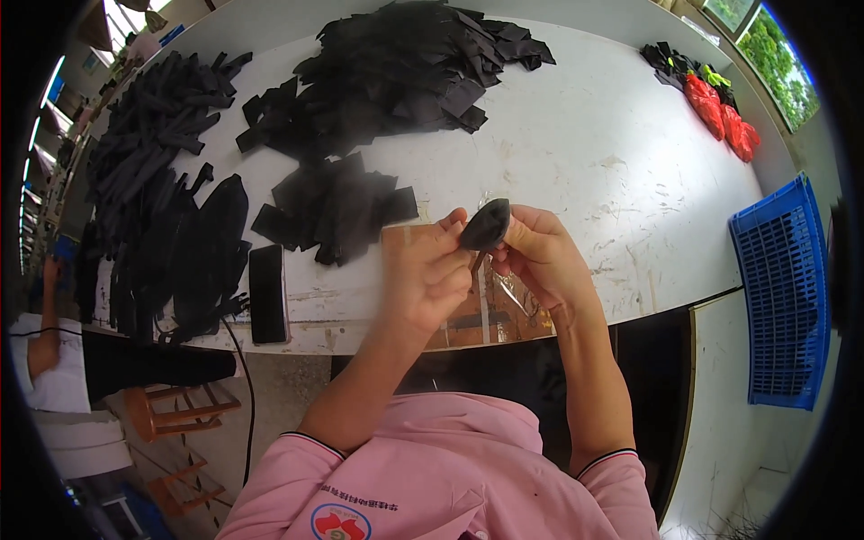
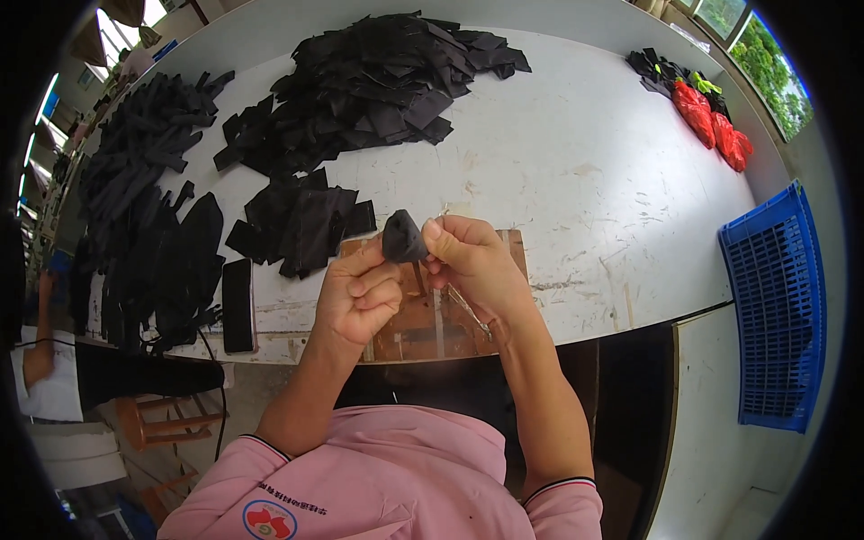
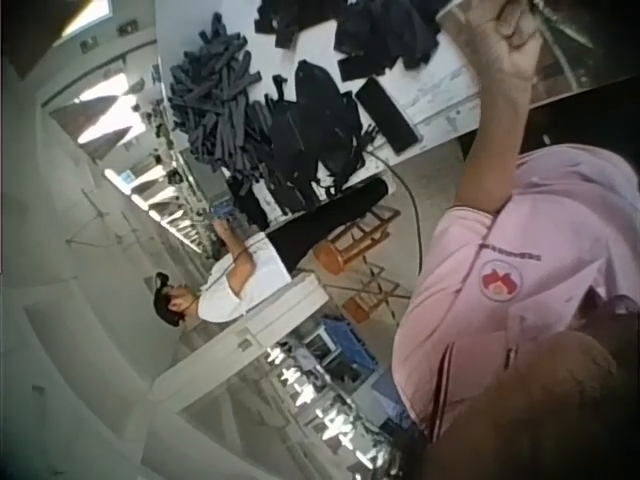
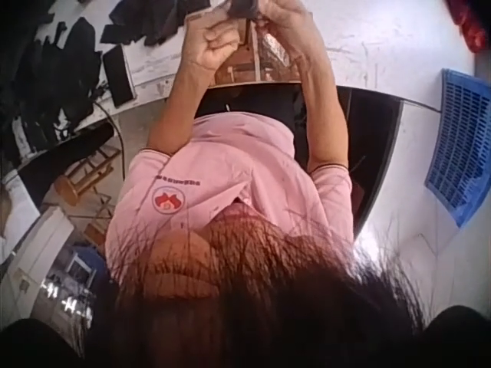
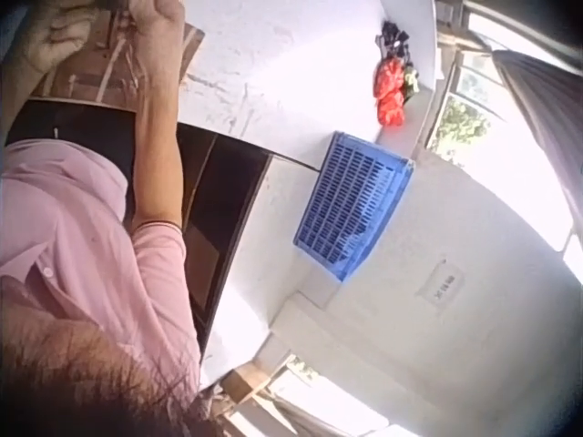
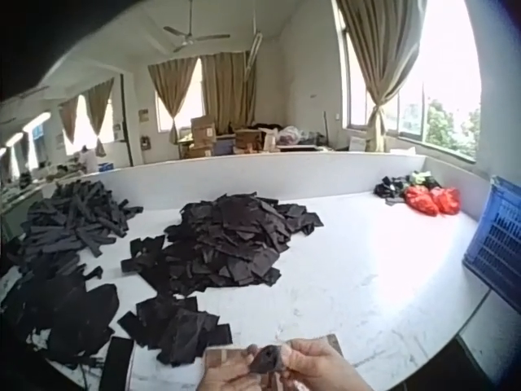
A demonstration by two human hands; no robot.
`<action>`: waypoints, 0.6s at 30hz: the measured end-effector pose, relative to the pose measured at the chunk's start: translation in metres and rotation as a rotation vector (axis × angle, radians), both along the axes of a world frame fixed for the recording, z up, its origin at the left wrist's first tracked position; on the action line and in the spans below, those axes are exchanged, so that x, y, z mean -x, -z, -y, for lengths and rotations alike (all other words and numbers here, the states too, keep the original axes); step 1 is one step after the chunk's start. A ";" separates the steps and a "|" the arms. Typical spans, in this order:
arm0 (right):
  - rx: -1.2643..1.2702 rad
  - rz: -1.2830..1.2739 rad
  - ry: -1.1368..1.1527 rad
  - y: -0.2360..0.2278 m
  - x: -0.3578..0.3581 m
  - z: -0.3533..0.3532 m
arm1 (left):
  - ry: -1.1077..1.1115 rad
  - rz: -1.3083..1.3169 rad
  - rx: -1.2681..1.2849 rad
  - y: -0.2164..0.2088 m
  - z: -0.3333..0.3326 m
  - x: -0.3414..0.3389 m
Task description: The person is applying glue to small black leather pieces and joining them together on a workbench as part of a manufacturing process.
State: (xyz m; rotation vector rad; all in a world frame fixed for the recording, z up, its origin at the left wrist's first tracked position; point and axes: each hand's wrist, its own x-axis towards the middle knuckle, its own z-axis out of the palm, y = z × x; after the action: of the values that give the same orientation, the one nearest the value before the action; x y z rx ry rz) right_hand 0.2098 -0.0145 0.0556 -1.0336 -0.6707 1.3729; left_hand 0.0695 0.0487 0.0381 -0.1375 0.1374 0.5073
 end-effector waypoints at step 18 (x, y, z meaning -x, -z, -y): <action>-0.060 0.307 -0.033 -0.016 0.004 -0.007 | 0.024 0.022 -0.184 -0.005 -0.003 0.008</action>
State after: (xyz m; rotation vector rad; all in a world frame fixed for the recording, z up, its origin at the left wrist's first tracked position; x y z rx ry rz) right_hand 0.2056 -0.0071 0.0718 -1.2023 -0.9531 1.2251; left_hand 0.0610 0.0520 0.0431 0.0389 0.0705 0.4916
